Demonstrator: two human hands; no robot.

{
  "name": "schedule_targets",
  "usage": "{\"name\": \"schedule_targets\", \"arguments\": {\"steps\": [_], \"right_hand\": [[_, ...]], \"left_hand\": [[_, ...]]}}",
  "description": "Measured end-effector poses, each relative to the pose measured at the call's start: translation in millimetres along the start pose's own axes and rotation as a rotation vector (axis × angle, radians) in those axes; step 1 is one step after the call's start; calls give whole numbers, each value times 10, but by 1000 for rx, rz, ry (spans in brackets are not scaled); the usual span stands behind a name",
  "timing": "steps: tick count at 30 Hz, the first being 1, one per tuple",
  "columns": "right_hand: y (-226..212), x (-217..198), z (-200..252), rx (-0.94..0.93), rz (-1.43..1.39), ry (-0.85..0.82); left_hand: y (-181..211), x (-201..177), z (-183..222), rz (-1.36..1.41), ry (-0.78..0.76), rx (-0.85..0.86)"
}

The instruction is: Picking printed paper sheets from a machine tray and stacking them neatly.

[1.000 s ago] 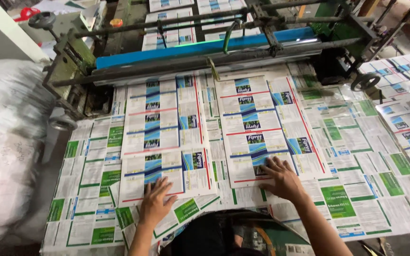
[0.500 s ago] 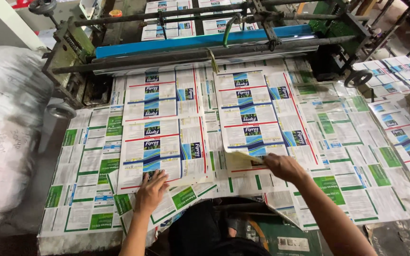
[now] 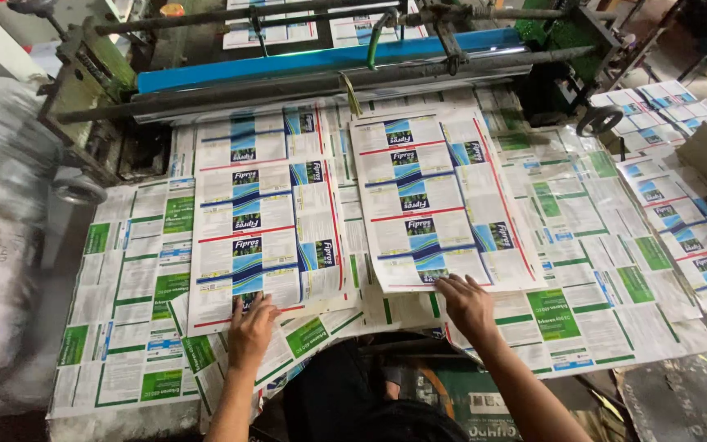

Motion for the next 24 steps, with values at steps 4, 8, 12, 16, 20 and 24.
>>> {"name": "schedule_targets", "arguments": {"steps": [4,8,12,16,20,24], "right_hand": [[2,77,-29,26,-9,7],[104,253,-166,24,2,35],[191,409,-368,25,7,32],[261,535,-592,18,8,16],[393,719,-786,27,-11,-27],[480,903,-881,43,9,-48]], "left_hand": [[40,-45,-20,34,-7,7],[43,-64,-14,67,-27,-13],[46,-99,-22,85,-46,-21],[7,-82,-19,95,-81,-67],[-5,-70,-22,75,-90,-90],[-23,-46,-17,54,-91,-92]]}}
Point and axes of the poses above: each hand's wrist, its own z-axis away from the middle knuckle, its own x-axis out of the palm, y = z × x, the point moved 5 cm from there along -z, towards the middle knuckle, and after that the axes turned 9 degrees about y, right-handed, at the moved point
